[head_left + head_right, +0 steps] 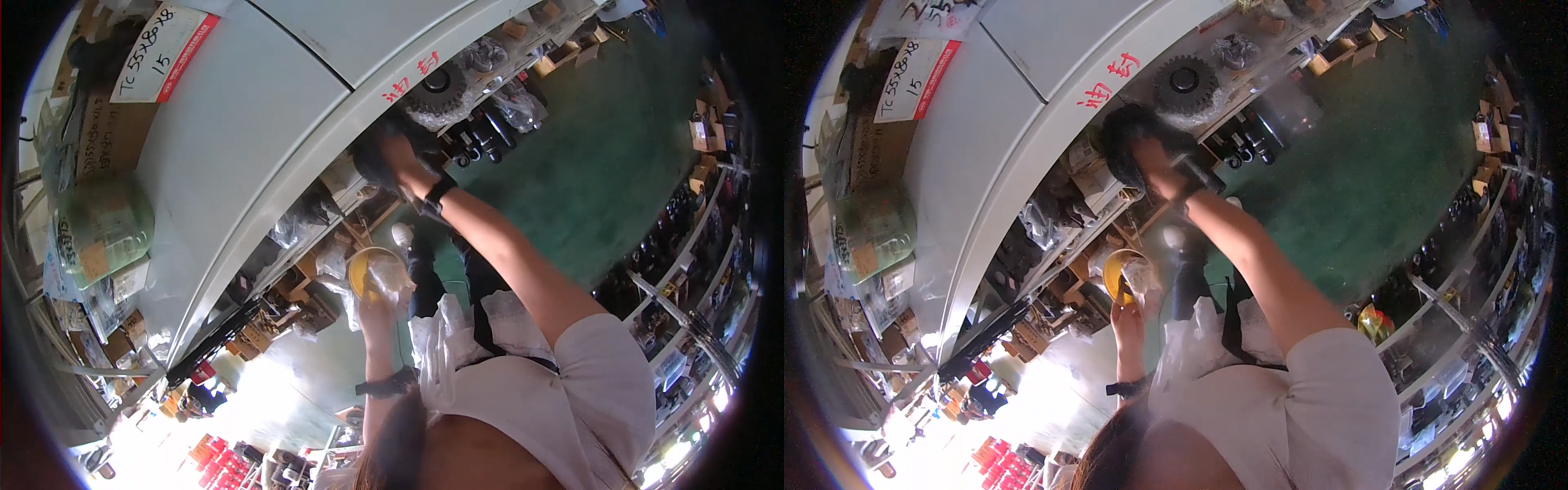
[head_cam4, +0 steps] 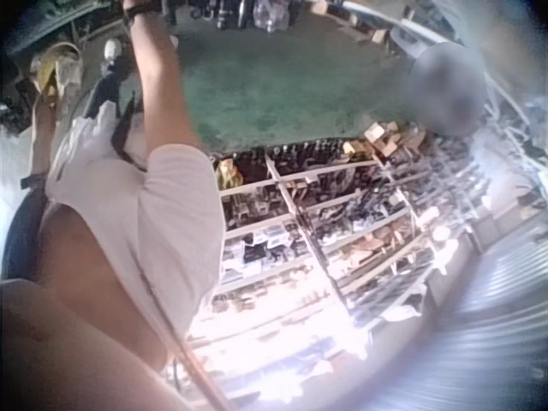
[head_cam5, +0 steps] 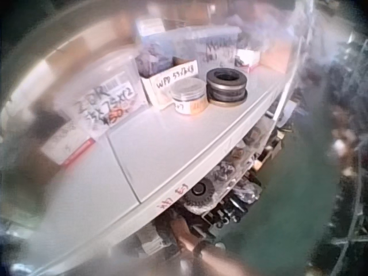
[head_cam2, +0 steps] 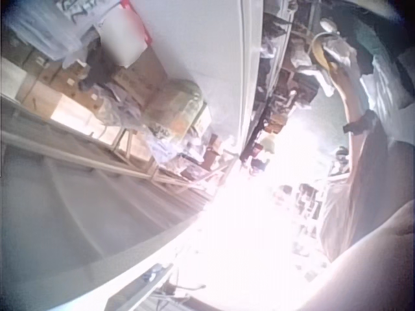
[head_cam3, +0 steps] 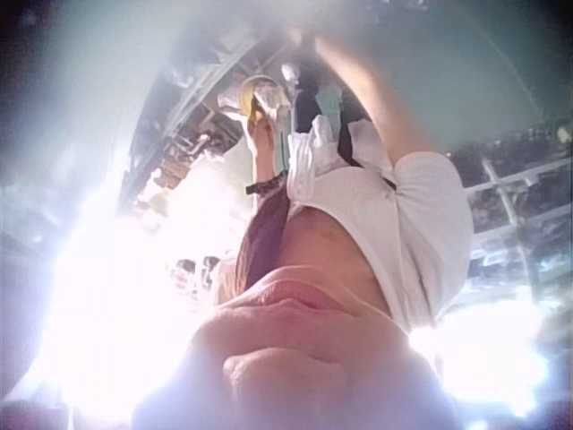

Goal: The person wipes a dark plastic component with a black cloth, then removes a metal gear from a container and places it onto a shelf.

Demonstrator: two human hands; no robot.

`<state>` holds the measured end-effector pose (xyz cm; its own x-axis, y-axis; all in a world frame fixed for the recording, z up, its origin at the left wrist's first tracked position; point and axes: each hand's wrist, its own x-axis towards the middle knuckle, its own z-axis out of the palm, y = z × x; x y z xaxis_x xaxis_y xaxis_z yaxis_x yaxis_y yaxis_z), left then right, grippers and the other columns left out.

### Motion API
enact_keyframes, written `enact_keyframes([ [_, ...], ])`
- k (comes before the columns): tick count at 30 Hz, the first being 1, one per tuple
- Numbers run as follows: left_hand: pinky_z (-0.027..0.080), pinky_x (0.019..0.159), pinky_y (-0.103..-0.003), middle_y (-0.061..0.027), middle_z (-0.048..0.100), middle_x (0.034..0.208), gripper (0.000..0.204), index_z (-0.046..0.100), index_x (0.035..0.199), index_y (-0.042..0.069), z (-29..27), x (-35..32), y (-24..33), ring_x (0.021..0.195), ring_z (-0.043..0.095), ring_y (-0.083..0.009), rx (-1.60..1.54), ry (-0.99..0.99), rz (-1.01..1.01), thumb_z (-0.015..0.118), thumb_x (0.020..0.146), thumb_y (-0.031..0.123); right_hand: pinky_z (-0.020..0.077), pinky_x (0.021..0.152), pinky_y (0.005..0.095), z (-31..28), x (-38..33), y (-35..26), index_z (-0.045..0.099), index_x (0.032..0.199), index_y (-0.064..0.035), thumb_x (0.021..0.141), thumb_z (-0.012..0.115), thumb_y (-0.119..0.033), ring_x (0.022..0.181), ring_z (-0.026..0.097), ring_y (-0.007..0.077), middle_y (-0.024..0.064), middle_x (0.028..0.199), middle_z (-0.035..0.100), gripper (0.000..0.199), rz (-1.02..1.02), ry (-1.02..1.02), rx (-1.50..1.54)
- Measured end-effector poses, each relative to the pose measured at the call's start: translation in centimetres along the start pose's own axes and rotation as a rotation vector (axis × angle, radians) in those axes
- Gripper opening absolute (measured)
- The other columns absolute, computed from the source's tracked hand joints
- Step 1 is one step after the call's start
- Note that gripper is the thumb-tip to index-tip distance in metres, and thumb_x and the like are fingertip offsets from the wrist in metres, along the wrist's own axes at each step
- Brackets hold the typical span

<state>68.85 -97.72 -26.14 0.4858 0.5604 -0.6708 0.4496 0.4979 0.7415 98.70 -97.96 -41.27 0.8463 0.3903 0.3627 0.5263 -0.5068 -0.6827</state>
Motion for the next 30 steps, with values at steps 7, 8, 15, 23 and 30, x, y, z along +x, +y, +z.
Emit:
enact_keyframes([
  [7, 0.050, 0.061, -0.025, -0.0071, 0.057, 0.098, 0.036, 0.049, 0.111, 0.002, 2.8, -1.0, 4.2, 0.082, 0.058, -0.0165, -0.348, -0.058, -0.158, 0.042, 0.076, -0.006, 0.0443, 0.074, 0.0362, 2.9, 4.5, 7.4, 0.060, 0.087, -0.0038, 0.079, 0.042, -0.008, 0.084, 0.057, 0.0289, 0.0160, 0.088, 0.059, 0.020, -0.017, 0.033, -0.178],
  [8, 0.049, 0.060, -0.025, -0.0074, 0.057, 0.099, 0.036, 0.049, 0.111, 0.002, 1.9, -0.6, 3.7, 0.082, 0.059, -0.0165, -0.375, -0.051, -0.178, 0.042, 0.076, -0.006, 0.0436, 0.074, 0.0379, 2.6, 4.7, 5.5, 0.059, 0.084, -0.0034, 0.078, 0.044, -0.009, 0.080, 0.056, 0.0305, 0.0168, 0.084, 0.059, 0.018, -0.017, -0.010, -0.149],
  [15, 0.042, 0.051, -0.021, -0.0031, 0.052, 0.070, 0.041, 0.043, 0.115, 0.001, -0.3, 0.8, 0.1, 0.057, 0.050, -0.0118, -0.295, -0.095, -0.144, 0.059, 0.080, 0.015, 0.0382, 0.080, 0.0414, -6.9, -2.9, -1.1, 0.060, 0.085, 0.0012, 0.071, 0.048, -0.013, 0.091, 0.049, 0.0291, 0.0152, 0.091, 0.057, 0.023, -0.256, -0.220, -0.273],
  [23, 0.036, 0.043, -0.021, -0.0029, 0.048, 0.071, 0.042, 0.035, 0.128, 0.009, 1.1, -1.0, -0.1, 0.051, 0.045, -0.0111, -0.019, -0.198, -0.022, 0.042, 0.087, 0.004, 0.0394, 0.082, 0.0439, -2.0, 3.2, -1.9, 0.059, 0.084, -0.0015, 0.068, 0.051, -0.016, 0.084, 0.052, 0.0325, 0.0150, 0.085, 0.058, 0.023, -0.117, -0.073, -0.146],
  [30, 0.035, 0.043, -0.021, -0.0046, 0.049, 0.073, 0.039, 0.036, 0.127, 0.005, 1.3, -0.1, 0.0, 0.051, 0.045, -0.0118, -0.016, -0.147, -0.094, 0.038, 0.088, 0.006, 0.0400, 0.081, 0.0389, -3.9, 5.6, -2.5, 0.059, 0.084, -0.0012, 0.072, 0.046, -0.007, 0.087, 0.053, 0.0288, 0.0148, 0.090, 0.058, 0.018, -0.068, -0.222, -0.097],
])
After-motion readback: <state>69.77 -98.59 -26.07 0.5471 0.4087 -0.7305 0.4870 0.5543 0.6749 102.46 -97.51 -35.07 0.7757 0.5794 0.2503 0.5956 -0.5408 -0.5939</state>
